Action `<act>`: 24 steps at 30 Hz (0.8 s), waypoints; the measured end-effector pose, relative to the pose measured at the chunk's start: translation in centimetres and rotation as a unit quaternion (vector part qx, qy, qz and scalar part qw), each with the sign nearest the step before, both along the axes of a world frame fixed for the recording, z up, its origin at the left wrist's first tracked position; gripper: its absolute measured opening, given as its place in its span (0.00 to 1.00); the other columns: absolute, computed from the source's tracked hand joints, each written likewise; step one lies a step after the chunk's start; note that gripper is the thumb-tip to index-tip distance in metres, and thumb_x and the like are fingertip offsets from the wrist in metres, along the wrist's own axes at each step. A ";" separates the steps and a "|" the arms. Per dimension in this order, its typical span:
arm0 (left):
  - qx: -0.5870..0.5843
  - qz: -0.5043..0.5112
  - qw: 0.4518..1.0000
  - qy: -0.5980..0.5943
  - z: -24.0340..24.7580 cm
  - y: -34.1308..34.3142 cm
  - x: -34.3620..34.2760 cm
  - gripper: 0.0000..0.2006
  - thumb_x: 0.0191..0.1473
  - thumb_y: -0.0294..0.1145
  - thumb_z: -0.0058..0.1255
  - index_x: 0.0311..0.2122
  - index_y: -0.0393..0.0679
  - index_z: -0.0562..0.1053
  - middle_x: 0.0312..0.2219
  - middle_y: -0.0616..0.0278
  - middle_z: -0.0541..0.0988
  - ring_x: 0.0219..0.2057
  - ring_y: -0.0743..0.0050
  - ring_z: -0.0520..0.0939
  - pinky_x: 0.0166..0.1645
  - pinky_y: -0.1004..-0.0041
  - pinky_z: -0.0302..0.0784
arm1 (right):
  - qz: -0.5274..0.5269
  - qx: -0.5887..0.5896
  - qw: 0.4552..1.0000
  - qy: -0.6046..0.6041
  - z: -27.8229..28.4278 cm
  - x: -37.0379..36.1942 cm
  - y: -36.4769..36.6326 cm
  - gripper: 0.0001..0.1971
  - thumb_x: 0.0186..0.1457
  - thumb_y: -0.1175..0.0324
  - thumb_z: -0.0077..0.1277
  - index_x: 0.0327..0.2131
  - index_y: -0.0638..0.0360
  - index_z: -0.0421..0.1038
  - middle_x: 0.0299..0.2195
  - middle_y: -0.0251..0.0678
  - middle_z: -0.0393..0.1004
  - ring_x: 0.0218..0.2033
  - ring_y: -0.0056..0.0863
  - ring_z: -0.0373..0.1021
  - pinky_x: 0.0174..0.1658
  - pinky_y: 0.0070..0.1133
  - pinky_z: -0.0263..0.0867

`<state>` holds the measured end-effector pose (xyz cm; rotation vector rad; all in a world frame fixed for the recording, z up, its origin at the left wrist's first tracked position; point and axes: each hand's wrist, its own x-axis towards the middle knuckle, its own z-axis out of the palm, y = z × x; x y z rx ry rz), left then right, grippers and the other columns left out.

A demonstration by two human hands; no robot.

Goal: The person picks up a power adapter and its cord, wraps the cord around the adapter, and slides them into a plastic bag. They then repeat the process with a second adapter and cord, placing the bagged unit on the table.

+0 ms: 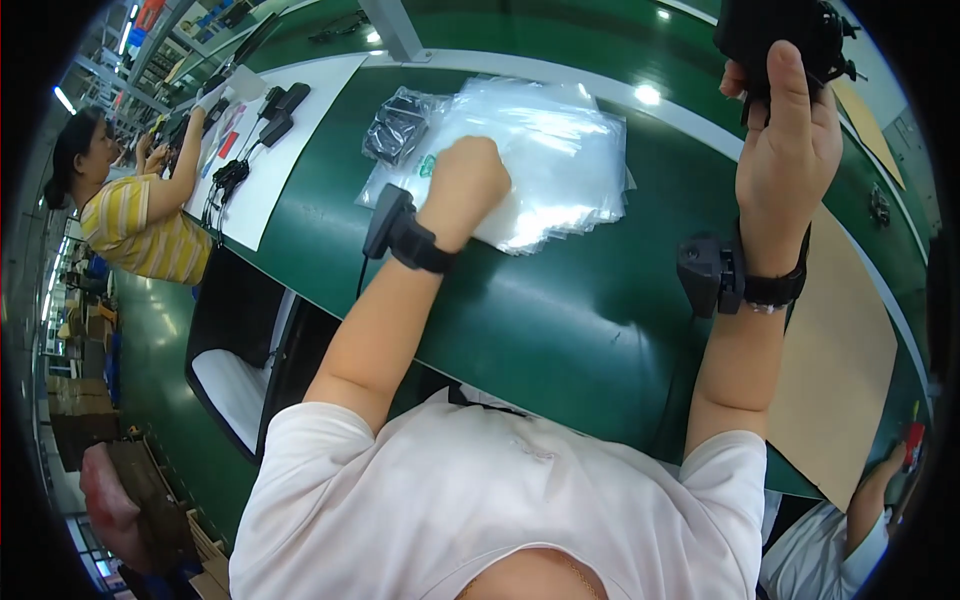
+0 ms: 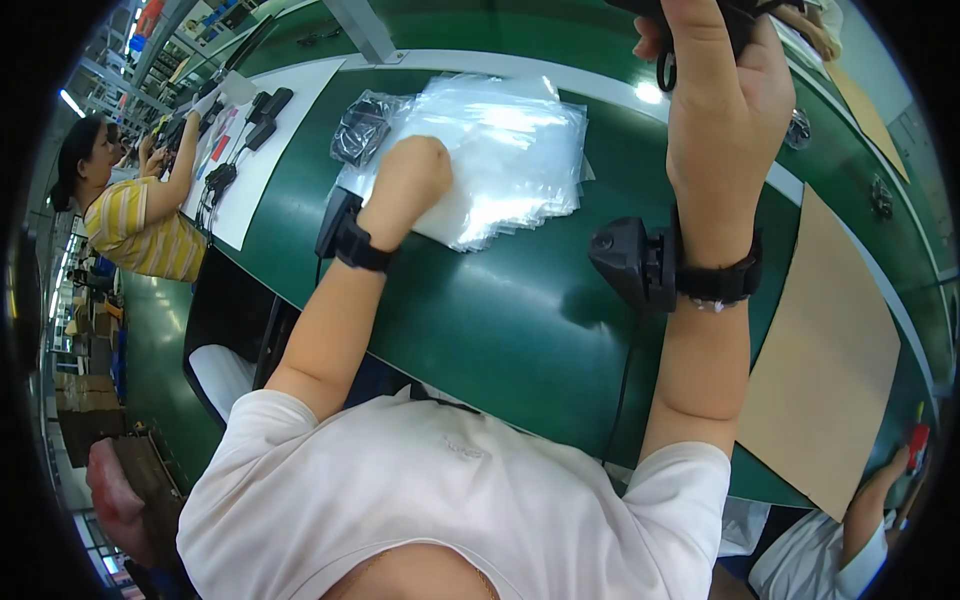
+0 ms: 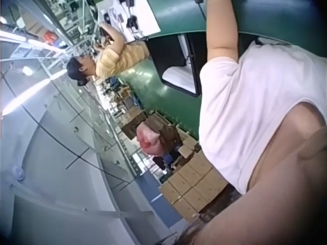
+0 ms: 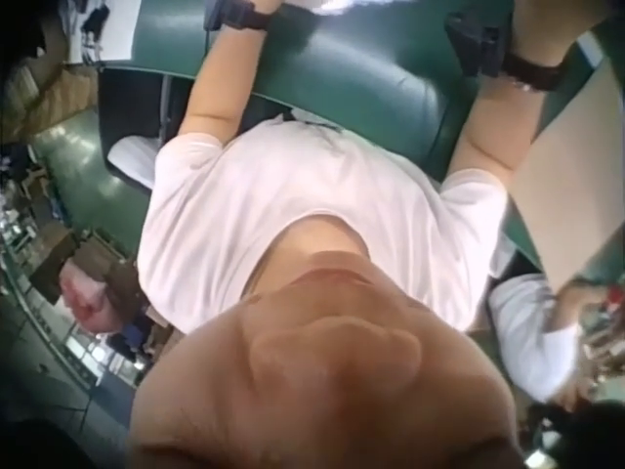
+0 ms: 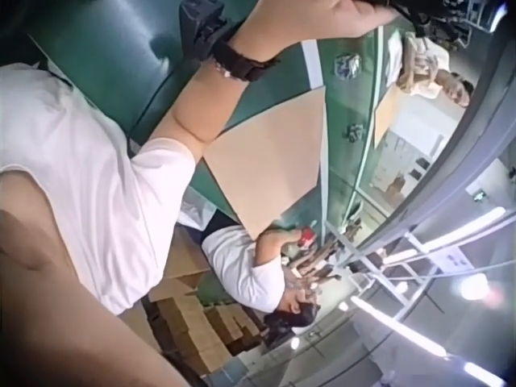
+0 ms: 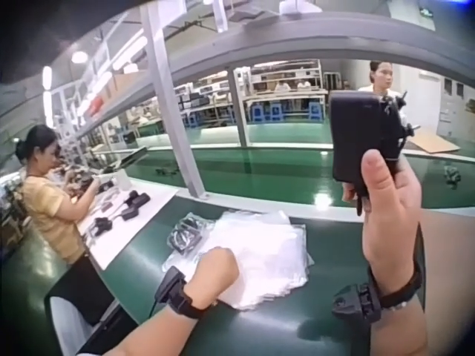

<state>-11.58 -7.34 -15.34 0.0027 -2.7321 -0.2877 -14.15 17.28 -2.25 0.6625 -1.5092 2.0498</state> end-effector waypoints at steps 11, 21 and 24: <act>0.546 0.009 0.825 -0.145 3.4 -4.0 1.2 0.11 0.42 0.33 0.58 0.18 0.38 0.70 0.13 0.66 0.71 0.15 0.83 0.69 0.22 0.83 0.66 | 0.006 0.030 0.999 0.029 0.1 0.2 0.3 0.17 0.52 0.59 0.50 0.34 0.66 0.66 0.27 0.36 0.72 0.25 0.20 0.67 0.29 0.12 0.58; 0.493 0.052 0.865 -0.072 3.4 -5.4 1.5 0.16 0.37 0.36 0.62 0.13 0.40 0.67 0.11 0.69 0.68 0.15 0.85 0.65 0.19 0.80 0.60 | 0.095 0.052 0.993 -0.047 -0.7 0.5 -1.8 0.13 0.54 0.59 0.46 0.31 0.62 0.67 0.24 0.33 0.71 0.23 0.18 0.66 0.25 0.12 0.56; 0.399 0.021 0.916 -0.036 3.8 -3.6 0.9 0.20 0.33 0.40 0.64 0.12 0.40 0.65 0.11 0.67 0.67 0.14 0.83 0.64 0.19 0.79 0.60 | 0.170 0.059 0.971 -0.158 -1.0 0.9 -2.7 0.15 0.55 0.58 0.43 0.30 0.62 0.67 0.23 0.33 0.71 0.23 0.19 0.66 0.26 0.12 0.56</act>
